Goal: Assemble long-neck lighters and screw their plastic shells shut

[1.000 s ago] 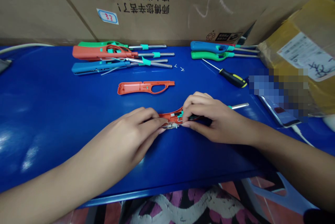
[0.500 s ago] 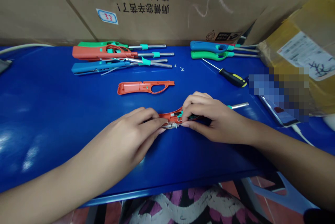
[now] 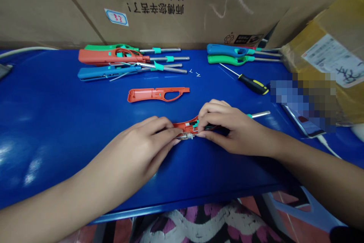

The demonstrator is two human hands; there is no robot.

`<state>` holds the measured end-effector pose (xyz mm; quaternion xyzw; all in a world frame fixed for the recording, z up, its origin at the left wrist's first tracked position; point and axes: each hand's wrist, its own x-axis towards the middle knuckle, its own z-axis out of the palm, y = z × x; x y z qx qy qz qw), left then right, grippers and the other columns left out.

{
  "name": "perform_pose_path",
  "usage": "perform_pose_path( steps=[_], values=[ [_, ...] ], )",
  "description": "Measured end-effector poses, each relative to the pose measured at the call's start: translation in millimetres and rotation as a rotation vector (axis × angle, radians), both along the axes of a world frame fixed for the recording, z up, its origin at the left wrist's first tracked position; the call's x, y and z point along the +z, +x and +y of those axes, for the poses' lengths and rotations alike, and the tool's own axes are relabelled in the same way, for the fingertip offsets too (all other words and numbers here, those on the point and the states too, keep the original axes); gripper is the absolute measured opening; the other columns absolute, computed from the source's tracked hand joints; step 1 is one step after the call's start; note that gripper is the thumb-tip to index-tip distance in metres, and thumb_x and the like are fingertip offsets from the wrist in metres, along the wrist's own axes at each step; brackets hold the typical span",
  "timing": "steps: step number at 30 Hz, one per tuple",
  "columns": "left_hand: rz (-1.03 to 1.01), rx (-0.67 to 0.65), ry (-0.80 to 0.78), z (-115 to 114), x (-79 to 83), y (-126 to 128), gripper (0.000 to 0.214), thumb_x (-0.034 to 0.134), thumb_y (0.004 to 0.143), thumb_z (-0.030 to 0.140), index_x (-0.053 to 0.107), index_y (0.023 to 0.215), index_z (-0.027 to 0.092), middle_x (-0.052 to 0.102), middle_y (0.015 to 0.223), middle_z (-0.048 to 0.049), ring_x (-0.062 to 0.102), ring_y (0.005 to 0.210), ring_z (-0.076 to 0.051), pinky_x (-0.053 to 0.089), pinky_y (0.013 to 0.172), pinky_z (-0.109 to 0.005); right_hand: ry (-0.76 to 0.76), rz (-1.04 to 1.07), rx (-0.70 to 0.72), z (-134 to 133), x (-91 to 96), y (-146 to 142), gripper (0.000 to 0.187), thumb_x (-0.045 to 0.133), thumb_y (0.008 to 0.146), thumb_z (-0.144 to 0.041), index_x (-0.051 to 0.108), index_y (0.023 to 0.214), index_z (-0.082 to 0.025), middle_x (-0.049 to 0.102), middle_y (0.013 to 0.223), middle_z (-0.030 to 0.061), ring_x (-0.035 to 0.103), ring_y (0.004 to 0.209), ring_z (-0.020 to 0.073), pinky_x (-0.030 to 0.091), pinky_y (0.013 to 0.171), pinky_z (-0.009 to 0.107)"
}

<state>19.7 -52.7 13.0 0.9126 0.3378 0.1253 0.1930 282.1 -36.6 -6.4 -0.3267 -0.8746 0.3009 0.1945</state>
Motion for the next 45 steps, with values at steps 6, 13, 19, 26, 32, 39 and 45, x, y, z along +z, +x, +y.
perform_pose_path(
  steps=[6,13,19,26,32,39,45],
  values=[
    [0.003,0.003,-0.016,-2.3,0.3,0.8,0.036,0.040,0.106,0.024,0.072,0.119,0.016,0.068,0.104,-0.0093,0.066,0.091,-0.024,0.060,0.079,-0.044,-0.001,-0.001,0.015,0.3,1.1,0.8,0.009,0.058,0.100,-0.022,0.065,0.096,-0.021,0.065,0.102,0.0025,0.056,0.103,0.0172,0.037,0.092,0.037],
    [0.003,0.001,-0.017,-1.6,1.3,0.7,0.036,0.039,0.106,0.024,0.072,0.118,0.017,0.068,0.105,-0.0094,0.066,0.091,-0.023,0.060,0.080,-0.042,-0.004,0.002,0.012,0.6,1.4,0.9,0.008,0.058,0.099,-0.021,0.065,0.095,-0.021,0.066,0.103,0.0032,0.056,0.103,0.0181,0.037,0.091,0.037],
    [0.002,0.000,-0.031,-2.8,1.4,0.4,0.036,0.039,0.106,0.024,0.071,0.119,0.016,0.068,0.105,-0.0097,0.066,0.093,-0.024,0.060,0.081,-0.045,-0.007,-0.005,0.014,0.1,1.4,0.5,0.008,0.058,0.099,-0.021,0.065,0.095,-0.021,0.065,0.103,0.0026,0.056,0.103,0.0173,0.036,0.092,0.037],
    [0.001,0.001,-0.023,-0.7,1.4,0.1,0.036,0.039,0.106,0.024,0.072,0.118,0.016,0.068,0.104,-0.0096,0.066,0.091,-0.024,0.061,0.080,-0.044,0.002,-0.010,0.011,-0.4,1.7,0.8,0.009,0.058,0.099,-0.020,0.065,0.095,-0.021,0.065,0.103,0.0028,0.056,0.103,0.0174,0.036,0.092,0.037],
    [0.009,-0.004,-0.014,-1.3,1.9,0.9,0.036,0.039,0.106,0.023,0.072,0.118,0.016,0.068,0.104,-0.0097,0.066,0.091,-0.024,0.060,0.079,-0.044,0.004,-0.009,0.017,-0.5,1.5,1.1,0.008,0.057,0.099,-0.020,0.064,0.095,-0.022,0.066,0.103,0.0036,0.057,0.103,0.0185,0.037,0.092,0.037],
    [0.009,0.003,-0.013,-1.7,0.9,0.3,0.036,0.038,0.106,0.023,0.072,0.118,0.017,0.068,0.103,-0.0096,0.066,0.090,-0.024,0.060,0.078,-0.043,0.005,-0.007,0.018,0.7,1.5,1.3,0.009,0.057,0.100,-0.021,0.065,0.096,-0.022,0.066,0.103,0.0043,0.057,0.103,0.0194,0.037,0.092,0.038],
    [0.008,0.008,-0.023,-1.6,0.9,0.6,0.035,0.039,0.106,0.023,0.072,0.119,0.017,0.067,0.103,-0.0091,0.065,0.089,-0.024,0.060,0.077,-0.043,-0.004,-0.013,0.012,0.1,1.8,0.9,0.009,0.058,0.100,-0.022,0.065,0.095,-0.022,0.066,0.103,0.0031,0.056,0.103,0.0180,0.037,0.092,0.037]
  ],
)
